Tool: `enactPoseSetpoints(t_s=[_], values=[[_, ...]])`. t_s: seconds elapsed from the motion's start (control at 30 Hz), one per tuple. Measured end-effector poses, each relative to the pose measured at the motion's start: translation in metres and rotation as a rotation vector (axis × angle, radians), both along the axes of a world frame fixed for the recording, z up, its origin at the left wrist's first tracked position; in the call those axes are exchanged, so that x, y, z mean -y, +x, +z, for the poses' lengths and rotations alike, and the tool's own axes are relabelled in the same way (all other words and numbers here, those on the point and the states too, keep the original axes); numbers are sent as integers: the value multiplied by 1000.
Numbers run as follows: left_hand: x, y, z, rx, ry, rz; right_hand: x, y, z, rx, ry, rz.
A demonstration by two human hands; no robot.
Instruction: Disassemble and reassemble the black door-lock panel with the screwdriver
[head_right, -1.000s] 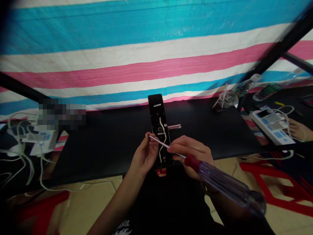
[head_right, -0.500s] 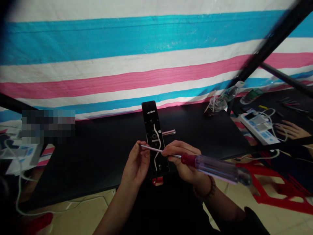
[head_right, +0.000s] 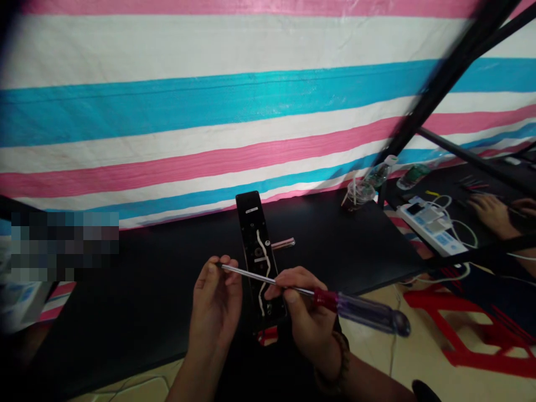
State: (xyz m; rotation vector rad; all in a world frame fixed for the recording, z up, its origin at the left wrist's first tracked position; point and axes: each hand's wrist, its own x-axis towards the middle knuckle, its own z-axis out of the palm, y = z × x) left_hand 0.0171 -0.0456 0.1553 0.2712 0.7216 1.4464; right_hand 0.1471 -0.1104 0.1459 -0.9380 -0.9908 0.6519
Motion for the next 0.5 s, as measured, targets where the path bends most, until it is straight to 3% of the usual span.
enactPoseSetpoints(t_s=[0.17, 0.3, 0.4, 0.5], values=[[-3, -7, 2, -153, 95, 75, -20, -11, 13, -258, -8, -47], [-9, -6, 1, -224, 174, 135, -34, -13, 11, -327, -34, -31], [-20, -2, -7, -304, 188, 123, -52, -5, 12, -303, -4, -80], [-34, 1, -22, -407, 198, 163, -77, 15, 30, -209, 8, -82]])
